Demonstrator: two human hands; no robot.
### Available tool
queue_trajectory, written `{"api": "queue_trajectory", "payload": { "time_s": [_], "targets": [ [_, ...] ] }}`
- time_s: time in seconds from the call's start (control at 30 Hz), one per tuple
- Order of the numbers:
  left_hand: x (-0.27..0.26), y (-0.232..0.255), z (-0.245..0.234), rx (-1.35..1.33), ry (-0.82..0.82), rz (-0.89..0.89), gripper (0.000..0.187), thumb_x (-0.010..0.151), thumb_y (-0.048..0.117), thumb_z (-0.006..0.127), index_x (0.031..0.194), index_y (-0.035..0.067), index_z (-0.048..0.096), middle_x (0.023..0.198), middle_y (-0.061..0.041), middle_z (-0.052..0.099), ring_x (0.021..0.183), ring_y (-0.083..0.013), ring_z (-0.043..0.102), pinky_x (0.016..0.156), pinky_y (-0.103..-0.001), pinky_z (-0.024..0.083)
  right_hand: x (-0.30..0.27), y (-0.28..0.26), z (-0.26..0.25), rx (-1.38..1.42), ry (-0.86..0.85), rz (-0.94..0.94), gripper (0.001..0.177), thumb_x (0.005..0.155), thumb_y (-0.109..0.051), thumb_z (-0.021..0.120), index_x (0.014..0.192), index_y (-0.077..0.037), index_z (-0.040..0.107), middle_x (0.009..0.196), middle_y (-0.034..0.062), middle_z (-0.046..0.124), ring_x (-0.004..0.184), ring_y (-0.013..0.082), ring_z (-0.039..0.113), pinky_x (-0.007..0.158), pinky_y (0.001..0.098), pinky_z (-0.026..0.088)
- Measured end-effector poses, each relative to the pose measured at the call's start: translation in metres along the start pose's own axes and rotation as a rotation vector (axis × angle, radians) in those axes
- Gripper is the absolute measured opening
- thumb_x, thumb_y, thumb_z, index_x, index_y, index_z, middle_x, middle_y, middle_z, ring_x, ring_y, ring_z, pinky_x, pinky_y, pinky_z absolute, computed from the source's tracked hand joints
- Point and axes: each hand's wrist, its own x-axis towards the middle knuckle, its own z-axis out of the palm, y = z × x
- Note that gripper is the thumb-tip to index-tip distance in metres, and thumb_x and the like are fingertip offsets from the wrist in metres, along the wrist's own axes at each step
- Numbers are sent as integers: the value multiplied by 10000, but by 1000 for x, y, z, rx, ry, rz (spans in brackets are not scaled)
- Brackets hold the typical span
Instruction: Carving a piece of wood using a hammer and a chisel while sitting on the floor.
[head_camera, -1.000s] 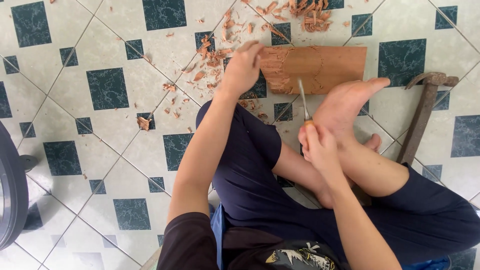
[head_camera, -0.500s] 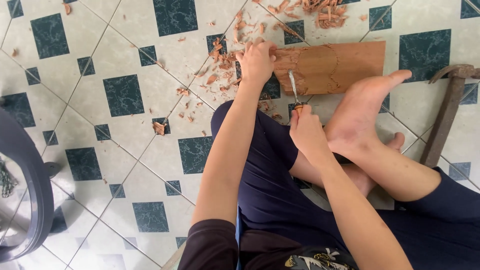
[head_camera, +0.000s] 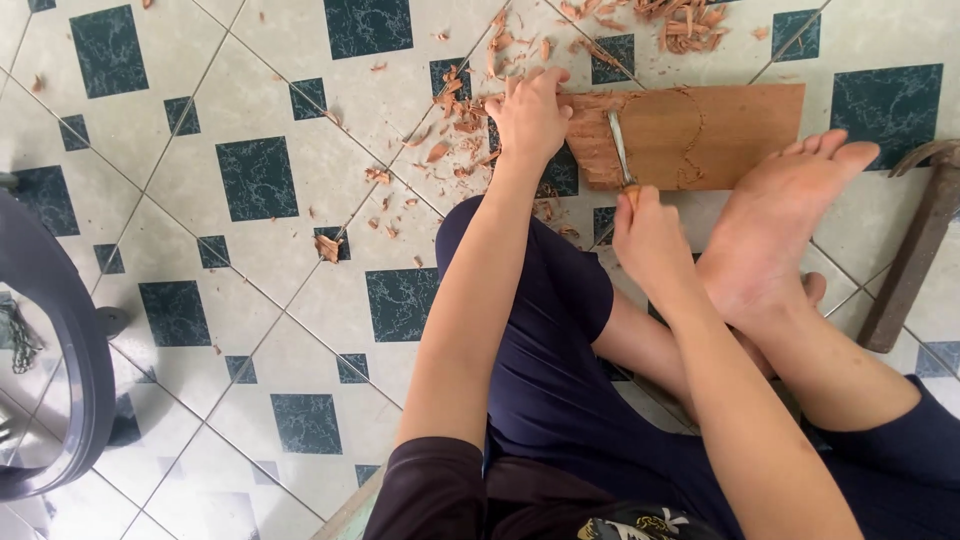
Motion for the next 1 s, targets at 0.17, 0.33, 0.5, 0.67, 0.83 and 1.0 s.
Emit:
{"api": "queue_trajectory", "payload": {
  "time_s": [0.17,0.33,0.5,0.67,0.83,1.0],
  "targets": [
    [1,5,-7,-53,-57,-53,385,745,122,815,1100,250,737,1045,93,755,1040,-212,618,977,-561,373,2,40,-27,-146,-132,13,266,1050,-225,527,1017,35,571,822,306,708,726,580,636,635,633,489],
    [0,3,-9,-74,-19,-48,320,745,140,826,1041,234,752,1037,101,736,1009,-216,616,939,-568,381,81,177,-20,1569,207,-70,1037,853,-718,265,1573,23,171,1671,103,206,1523,106,99,1247,288,61],
    [-5,0,-15,-79,-110,-101,338,776,161,818,1094,246,741,1086,118,742,1058,-197,609,984,-561,357,39,26,-45,629,104,46,388,985,-397,450,1091,-26,489,1029,153,512,967,297,468,900,414,320],
    [-6,5,-16,-101,-84,-85,306,794,146,790,1084,231,738,1095,104,735,1044,-210,615,956,-555,370,19,31,-40,-168,-5,-98,268,1062,-185,558,974,58,624,743,288,692,620,506,653,554,561,506],
    [-4,6,-20,-106,-106,-101,325,776,132,811,1076,233,738,1071,112,746,1023,-185,617,980,-556,343,-30,4,-26,-147,-119,18,251,1038,-211,542,1024,32,604,796,303,703,711,564,646,628,618,498],
    [-6,4,-13,-105,-74,-92,316,773,125,814,1061,226,736,1064,107,745,1009,-191,628,952,-548,351,65,88,-47,1433,243,2,897,988,-620,407,1573,17,168,1624,69,209,1497,89,122,1229,251,57]
  ]
}}
